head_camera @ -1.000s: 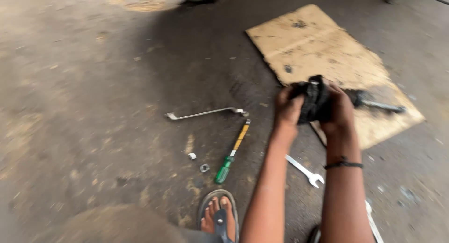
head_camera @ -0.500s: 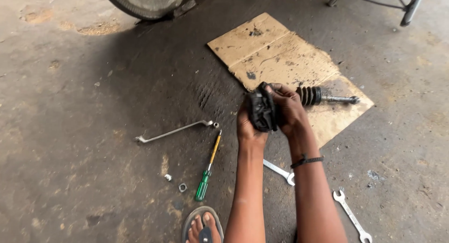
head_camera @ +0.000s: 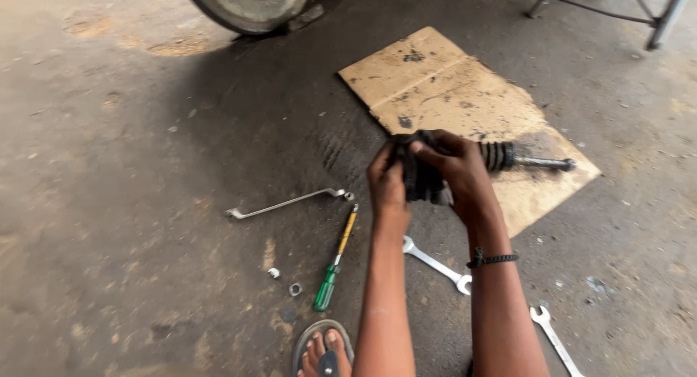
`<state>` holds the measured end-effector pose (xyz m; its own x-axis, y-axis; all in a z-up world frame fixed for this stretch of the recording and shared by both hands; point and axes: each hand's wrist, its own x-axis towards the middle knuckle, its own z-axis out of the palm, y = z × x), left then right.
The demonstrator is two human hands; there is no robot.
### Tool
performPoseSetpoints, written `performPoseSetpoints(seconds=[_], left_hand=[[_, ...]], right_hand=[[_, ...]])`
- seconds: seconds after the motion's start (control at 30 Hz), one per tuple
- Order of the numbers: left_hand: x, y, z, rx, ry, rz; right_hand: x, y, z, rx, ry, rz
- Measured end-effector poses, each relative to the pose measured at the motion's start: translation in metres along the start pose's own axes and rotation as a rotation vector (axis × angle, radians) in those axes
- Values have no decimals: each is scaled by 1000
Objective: Replacing or repairing a CV axle boot by cleaning components and assembling the boot onto the shaft.
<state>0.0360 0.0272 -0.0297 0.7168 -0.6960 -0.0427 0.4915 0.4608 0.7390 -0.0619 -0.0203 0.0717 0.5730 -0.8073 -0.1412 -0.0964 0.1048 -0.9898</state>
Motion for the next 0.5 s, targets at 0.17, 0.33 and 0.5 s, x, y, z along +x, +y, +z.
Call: performPoseSetpoints(seconds=[0.17, 0.33, 0.5], left_hand=[[8, -4, -7, 701, 54, 499], [13, 2, -1, 767, 0, 497], [17, 11, -10, 738, -110, 425]], right_hand=[[21, 30, -8, -133, 20, -96], [10, 15, -5, -140, 11, -122], [4, 3, 12, -242, 129, -14]])
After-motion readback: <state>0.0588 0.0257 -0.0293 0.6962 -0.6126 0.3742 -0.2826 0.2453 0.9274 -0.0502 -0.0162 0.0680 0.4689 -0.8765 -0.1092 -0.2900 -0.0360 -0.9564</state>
